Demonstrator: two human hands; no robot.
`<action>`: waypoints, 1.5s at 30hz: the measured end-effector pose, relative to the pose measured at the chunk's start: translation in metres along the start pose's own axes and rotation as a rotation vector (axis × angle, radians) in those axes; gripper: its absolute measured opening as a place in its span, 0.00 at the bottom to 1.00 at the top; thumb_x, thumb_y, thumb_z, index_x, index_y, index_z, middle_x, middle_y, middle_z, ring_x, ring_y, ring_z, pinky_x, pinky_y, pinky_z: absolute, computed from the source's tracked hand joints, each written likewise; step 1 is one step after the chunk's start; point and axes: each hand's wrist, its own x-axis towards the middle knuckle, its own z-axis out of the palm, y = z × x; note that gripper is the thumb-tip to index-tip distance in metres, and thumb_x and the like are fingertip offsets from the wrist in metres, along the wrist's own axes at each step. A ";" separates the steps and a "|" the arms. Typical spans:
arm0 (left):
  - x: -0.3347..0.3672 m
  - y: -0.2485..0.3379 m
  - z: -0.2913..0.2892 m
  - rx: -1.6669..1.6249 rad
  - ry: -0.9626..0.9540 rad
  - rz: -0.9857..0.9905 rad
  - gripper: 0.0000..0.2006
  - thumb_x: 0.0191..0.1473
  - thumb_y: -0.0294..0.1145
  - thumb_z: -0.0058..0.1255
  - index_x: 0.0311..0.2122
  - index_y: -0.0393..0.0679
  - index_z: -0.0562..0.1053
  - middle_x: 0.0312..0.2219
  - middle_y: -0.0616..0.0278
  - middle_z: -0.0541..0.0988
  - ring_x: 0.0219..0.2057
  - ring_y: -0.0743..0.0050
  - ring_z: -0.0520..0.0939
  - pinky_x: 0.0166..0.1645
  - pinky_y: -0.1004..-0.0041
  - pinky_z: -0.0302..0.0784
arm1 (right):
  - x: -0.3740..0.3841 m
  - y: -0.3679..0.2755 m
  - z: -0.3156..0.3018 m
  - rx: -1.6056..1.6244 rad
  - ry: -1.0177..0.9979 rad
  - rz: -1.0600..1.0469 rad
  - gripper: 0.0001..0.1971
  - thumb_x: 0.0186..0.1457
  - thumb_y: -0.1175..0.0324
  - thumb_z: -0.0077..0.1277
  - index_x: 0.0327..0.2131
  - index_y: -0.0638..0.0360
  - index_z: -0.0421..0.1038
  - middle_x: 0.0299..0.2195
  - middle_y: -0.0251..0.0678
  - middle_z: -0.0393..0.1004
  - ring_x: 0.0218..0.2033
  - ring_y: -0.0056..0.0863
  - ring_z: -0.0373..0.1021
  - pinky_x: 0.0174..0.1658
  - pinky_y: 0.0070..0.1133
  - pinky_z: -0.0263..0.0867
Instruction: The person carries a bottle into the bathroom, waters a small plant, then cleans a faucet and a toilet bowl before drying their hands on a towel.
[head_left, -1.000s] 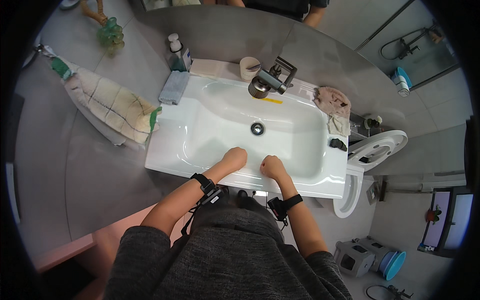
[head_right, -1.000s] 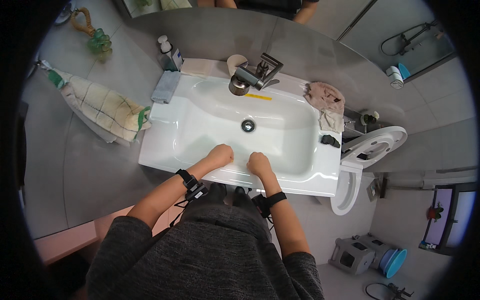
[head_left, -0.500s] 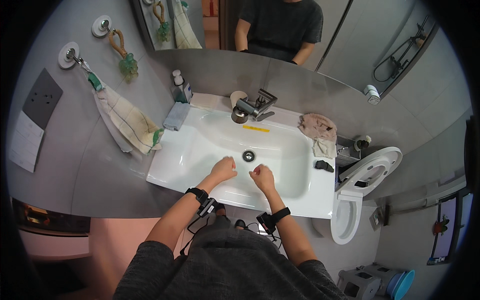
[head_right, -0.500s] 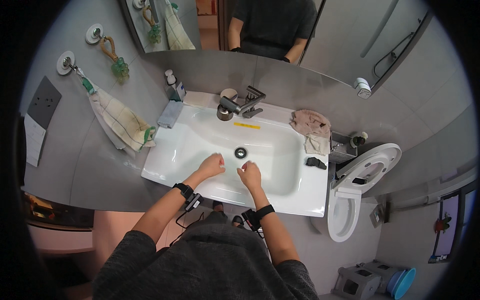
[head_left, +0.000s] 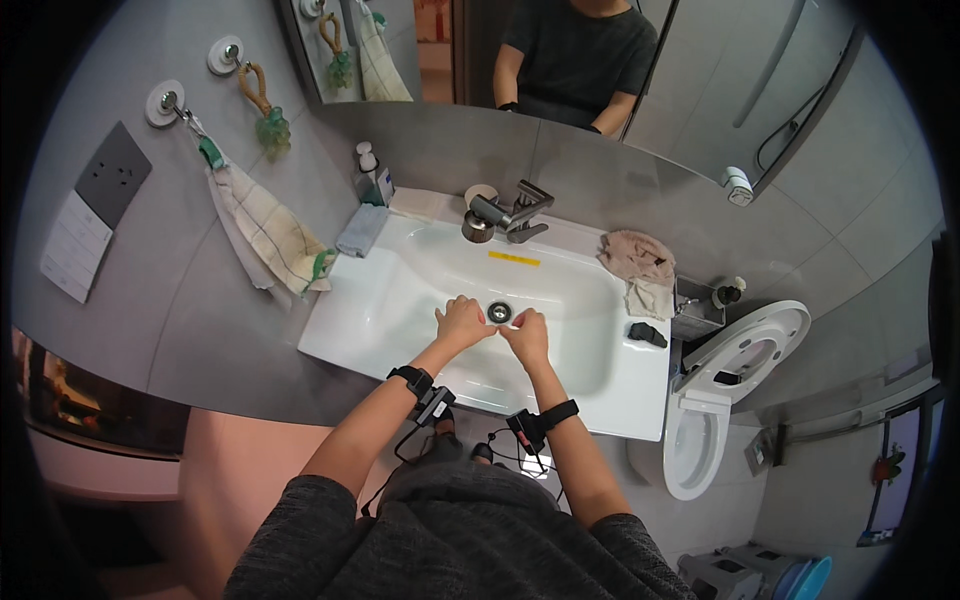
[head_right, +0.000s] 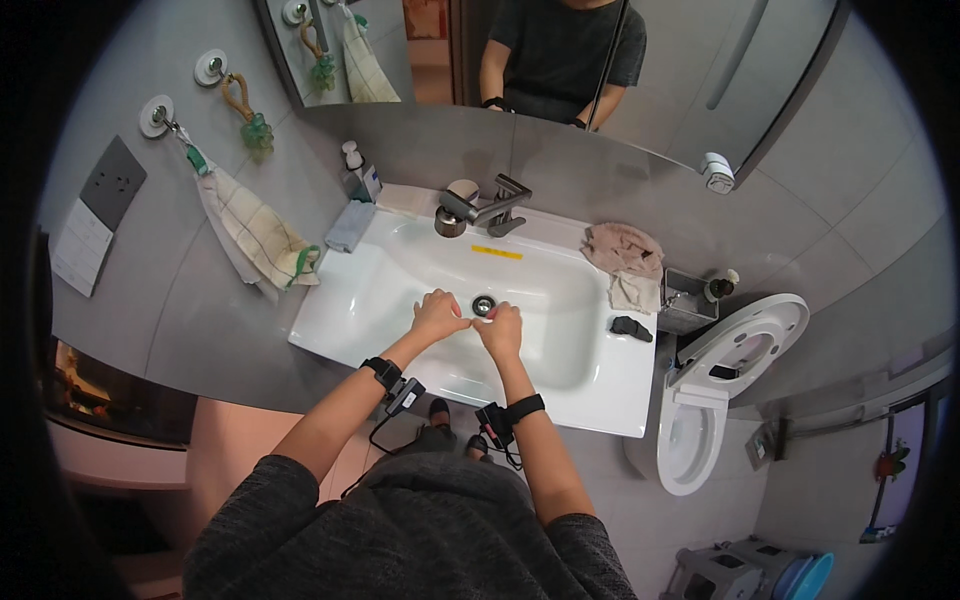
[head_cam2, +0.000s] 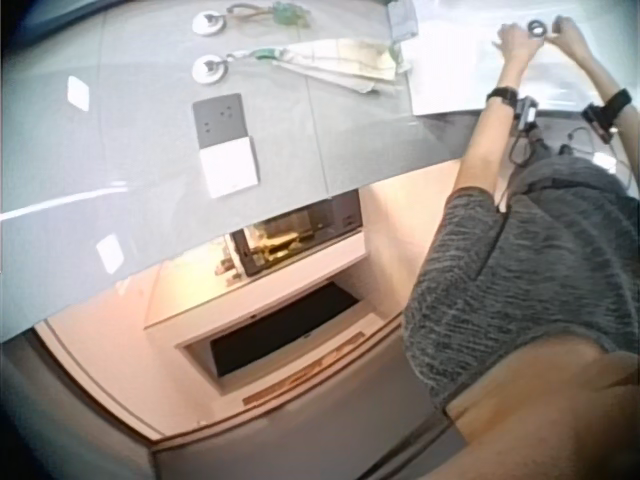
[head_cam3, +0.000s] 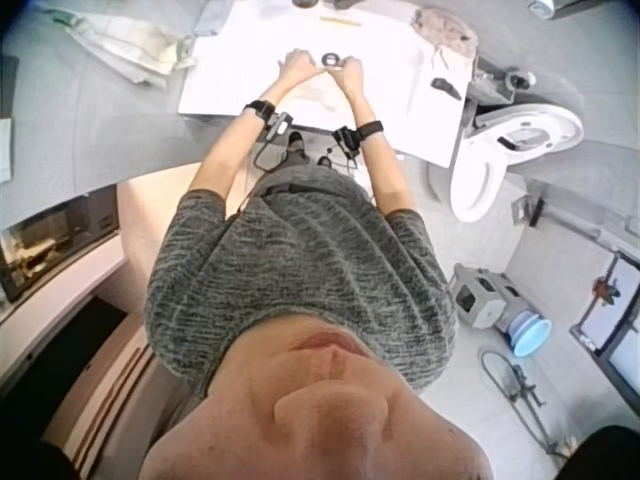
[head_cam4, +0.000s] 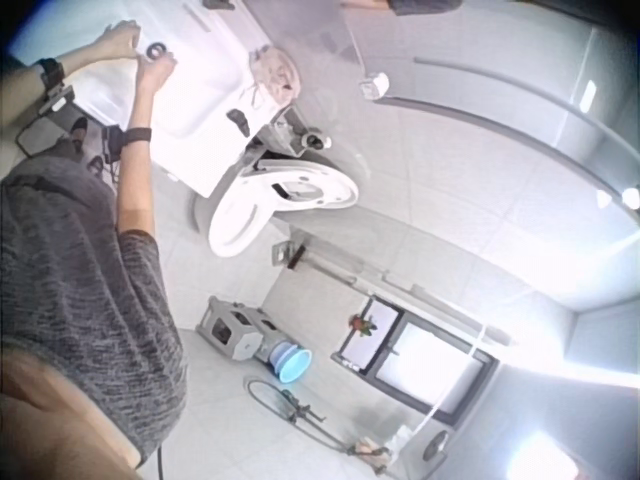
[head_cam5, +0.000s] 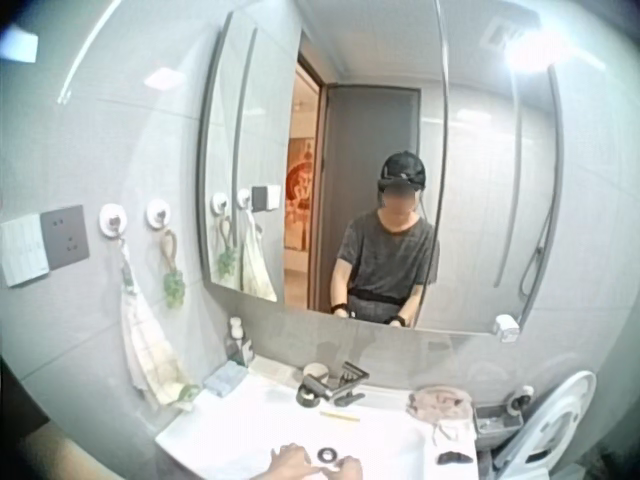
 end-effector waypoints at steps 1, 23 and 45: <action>0.000 -0.002 -0.001 -0.033 0.052 -0.058 0.15 0.35 0.44 0.61 0.27 0.46 0.75 0.41 0.60 0.73 0.53 0.53 0.66 0.56 0.32 0.50 | -0.003 -0.007 0.000 -0.055 0.174 0.119 0.21 0.33 0.66 0.63 0.34 0.65 0.73 0.33 0.45 0.71 0.40 0.41 0.69 0.44 0.28 0.66; 0.005 -0.031 0.023 -0.396 -0.070 -0.003 0.29 0.33 0.29 0.62 0.48 0.48 0.72 0.53 0.43 0.60 0.52 0.52 0.67 0.54 0.67 0.67 | -0.005 0.048 0.002 0.053 0.053 -0.151 0.50 0.32 0.74 0.60 0.61 0.62 0.44 0.59 0.52 0.50 0.55 0.44 0.58 0.55 0.27 0.61; -0.001 -0.019 0.016 -0.472 0.093 -0.075 0.23 0.35 0.39 0.61 0.39 0.40 0.73 0.35 0.49 0.78 0.36 0.60 0.79 0.40 0.69 0.74 | -0.012 0.033 -0.011 0.106 -0.002 0.115 0.24 0.35 0.66 0.60 0.40 0.66 0.70 0.44 0.52 0.70 0.42 0.45 0.69 0.45 0.29 0.66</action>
